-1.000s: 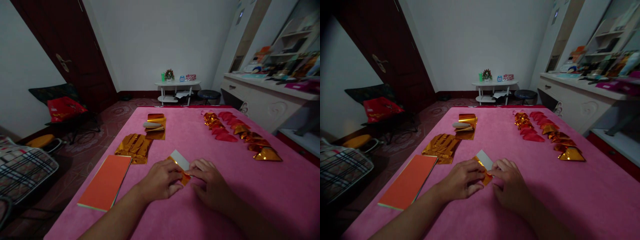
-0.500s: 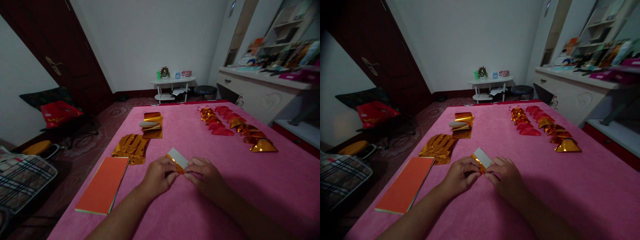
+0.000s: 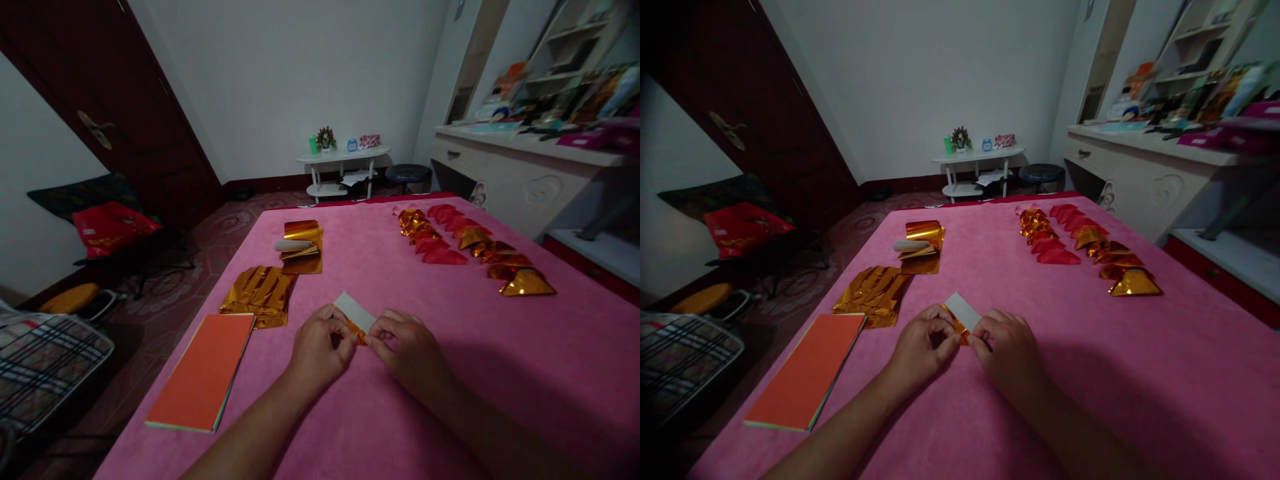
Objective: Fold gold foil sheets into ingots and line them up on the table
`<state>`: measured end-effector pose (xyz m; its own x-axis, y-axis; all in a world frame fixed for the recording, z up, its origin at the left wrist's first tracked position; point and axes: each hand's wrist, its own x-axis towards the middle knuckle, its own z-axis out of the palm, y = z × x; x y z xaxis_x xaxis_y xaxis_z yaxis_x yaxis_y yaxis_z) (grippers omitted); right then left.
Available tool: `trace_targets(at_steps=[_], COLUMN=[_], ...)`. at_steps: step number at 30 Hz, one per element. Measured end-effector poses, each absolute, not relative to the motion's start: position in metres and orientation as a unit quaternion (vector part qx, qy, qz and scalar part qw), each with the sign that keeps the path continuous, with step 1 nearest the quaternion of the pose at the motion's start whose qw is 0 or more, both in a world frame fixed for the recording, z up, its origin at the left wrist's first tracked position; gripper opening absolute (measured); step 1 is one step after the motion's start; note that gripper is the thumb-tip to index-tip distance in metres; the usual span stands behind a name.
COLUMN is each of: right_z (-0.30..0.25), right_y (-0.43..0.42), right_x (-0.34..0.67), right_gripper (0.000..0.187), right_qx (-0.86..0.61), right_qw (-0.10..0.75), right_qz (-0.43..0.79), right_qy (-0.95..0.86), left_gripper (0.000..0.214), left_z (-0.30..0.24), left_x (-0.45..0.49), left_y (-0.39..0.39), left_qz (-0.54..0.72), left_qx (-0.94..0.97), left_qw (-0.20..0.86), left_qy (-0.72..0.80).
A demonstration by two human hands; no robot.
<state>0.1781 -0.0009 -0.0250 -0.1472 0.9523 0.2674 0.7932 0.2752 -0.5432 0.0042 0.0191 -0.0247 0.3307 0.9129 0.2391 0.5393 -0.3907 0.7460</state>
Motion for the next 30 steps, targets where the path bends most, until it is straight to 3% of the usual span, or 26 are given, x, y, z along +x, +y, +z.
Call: trace_targets(at_steps=[10,26,30], right_z=[-0.0222,-0.0233,-0.0247], right_y=[-0.0009,-0.0019,-0.0045], right_x=[0.1757,0.1749,0.1736], right_gripper=[0.011,0.011,0.003], right_qx=[-0.601,-0.604,-0.592], right_qw=[0.270,0.271,0.277], right_qz=[0.124,0.115,0.090], right_qy=[-0.742,-0.741,-0.751], left_gripper=[0.013,0.018,0.019], left_z=[-0.0270,-0.0264,-0.0286], left_x=[0.0089,0.0082,0.0077], left_y=[0.0177,0.0175,0.0185], left_qz=[0.340,0.349,0.341], left_qx=[0.765,0.761,0.772], left_qw=[0.254,0.298,0.276], left_qy=[0.485,0.459,0.459])
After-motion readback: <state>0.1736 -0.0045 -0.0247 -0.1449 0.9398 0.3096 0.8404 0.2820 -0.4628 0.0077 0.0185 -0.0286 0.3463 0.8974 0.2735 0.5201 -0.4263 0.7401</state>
